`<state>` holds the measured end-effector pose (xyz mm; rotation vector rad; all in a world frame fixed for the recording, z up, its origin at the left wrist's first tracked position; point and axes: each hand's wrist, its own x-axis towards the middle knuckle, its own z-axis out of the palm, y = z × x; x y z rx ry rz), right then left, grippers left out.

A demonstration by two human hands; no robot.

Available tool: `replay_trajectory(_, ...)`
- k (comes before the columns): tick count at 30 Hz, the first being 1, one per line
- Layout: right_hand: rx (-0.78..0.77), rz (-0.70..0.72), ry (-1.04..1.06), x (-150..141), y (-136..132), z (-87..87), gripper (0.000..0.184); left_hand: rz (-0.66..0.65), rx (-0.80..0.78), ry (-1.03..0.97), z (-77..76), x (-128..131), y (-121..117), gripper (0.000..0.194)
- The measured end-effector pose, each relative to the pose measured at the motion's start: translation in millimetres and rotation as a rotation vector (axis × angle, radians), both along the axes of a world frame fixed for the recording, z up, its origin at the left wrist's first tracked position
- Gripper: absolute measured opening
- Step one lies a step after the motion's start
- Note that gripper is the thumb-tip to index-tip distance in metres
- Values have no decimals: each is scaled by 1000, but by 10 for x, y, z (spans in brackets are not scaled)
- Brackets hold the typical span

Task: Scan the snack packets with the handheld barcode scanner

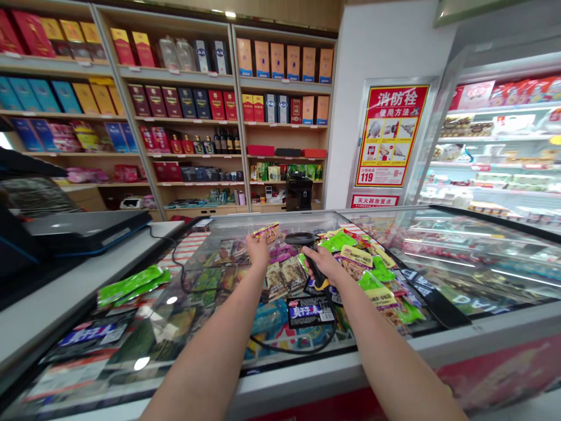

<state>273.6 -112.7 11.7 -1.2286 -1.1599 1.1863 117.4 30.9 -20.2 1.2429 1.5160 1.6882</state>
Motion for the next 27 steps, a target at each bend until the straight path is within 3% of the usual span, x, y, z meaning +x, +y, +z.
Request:
replay_trajectory(13, -5, 23, -1, 16, 5, -32, 32, -28, -14, -10, 41, 40, -50, 18)
replay_trajectory(17, 5, 43, 35, -29, -7, 10, 32, -58, 19, -13, 94, -87, -120, 21)
replay_trajectory(21, 12, 134, 22, -249, -37, 150, 33, -42, 45, 62, 137, -526, -197, 23)
replay_trajectory(27, 27, 294, 4, -833, -33, 291, 29, 132, 23, 160, 201, -1663, -438, 26)
